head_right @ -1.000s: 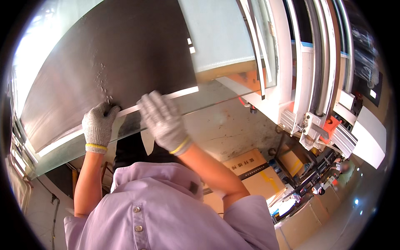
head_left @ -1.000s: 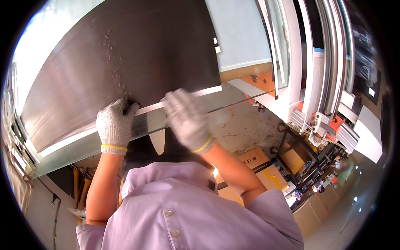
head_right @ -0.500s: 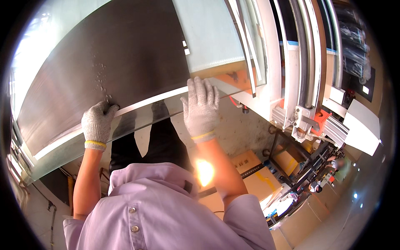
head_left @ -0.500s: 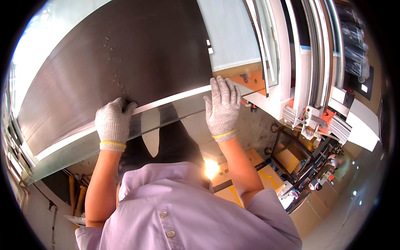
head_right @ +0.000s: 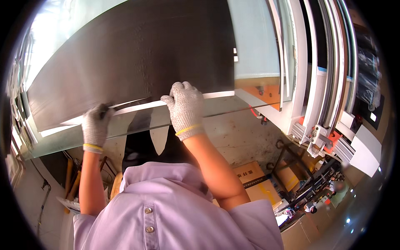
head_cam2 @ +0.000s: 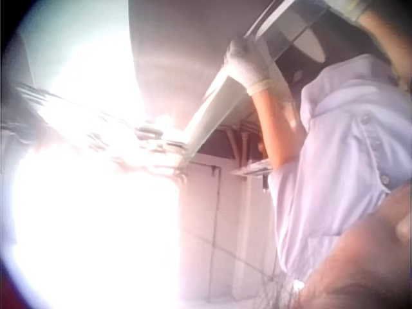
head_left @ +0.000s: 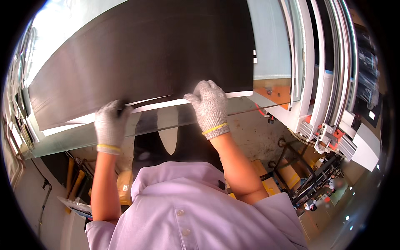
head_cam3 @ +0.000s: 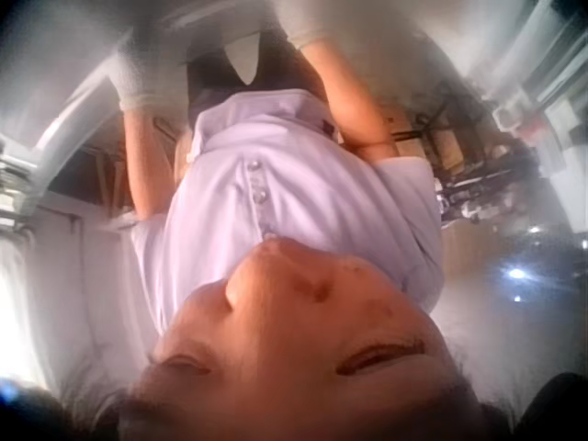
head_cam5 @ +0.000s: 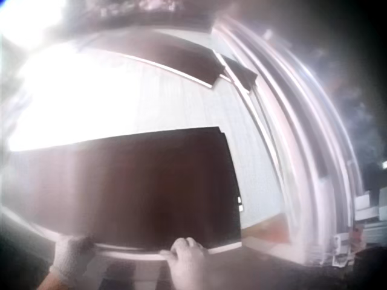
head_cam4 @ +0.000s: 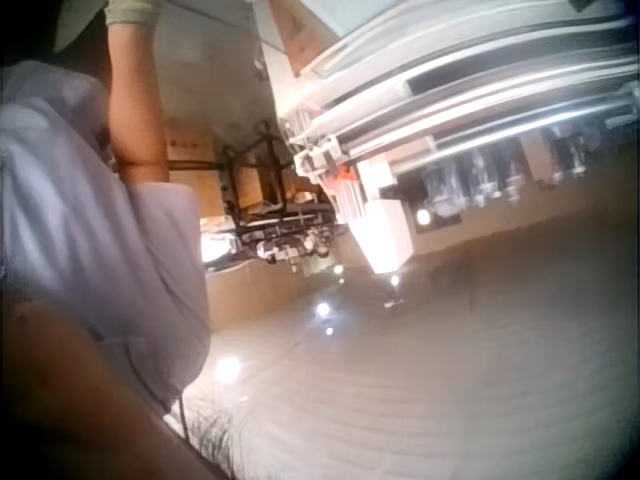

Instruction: The person applies white edge tape to the sides of dark rectangular panels. They align the tape, smooth it down by hand, and use a utility knife to trim the excess tape flush with the panel edges. The person handles multiple panels, flipping them over to work on different sides.

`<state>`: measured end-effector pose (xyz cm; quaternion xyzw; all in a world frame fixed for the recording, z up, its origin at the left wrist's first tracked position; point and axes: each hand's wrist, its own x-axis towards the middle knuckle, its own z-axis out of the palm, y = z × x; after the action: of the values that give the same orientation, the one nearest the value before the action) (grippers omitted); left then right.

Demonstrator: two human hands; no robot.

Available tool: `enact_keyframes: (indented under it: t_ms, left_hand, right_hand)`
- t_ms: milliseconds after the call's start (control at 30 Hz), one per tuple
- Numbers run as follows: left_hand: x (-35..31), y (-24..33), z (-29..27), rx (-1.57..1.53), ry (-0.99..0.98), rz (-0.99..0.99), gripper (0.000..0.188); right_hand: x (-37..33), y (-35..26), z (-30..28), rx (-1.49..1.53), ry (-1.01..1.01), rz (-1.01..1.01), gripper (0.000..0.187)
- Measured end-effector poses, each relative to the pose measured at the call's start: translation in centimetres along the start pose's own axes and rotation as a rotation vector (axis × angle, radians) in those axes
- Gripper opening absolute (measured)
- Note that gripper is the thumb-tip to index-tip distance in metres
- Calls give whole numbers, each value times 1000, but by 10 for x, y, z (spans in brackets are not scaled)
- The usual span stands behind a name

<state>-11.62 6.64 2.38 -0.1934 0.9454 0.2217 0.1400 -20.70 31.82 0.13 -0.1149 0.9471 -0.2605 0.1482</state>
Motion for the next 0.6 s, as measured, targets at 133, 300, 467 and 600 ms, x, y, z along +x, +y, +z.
enact_keyframes:
  t_ms: [133,300,467,600]
  left_hand:
    - [-2,-66,-30,-25,-56,-199,24]
    - [-3,-89,-46,-72,-67,-231,29]
    - [3,-84,-50,-89,-85,-252,32]
    - [5,-85,-52,-57,-97,-263,34]
  right_hand:
    - [5,-11,3,-174,-16,49,44]
    - [7,-19,2,-187,-50,119,48]
    - [5,-17,7,-207,-12,97,51]
    - [6,-18,7,-197,-4,92,51]
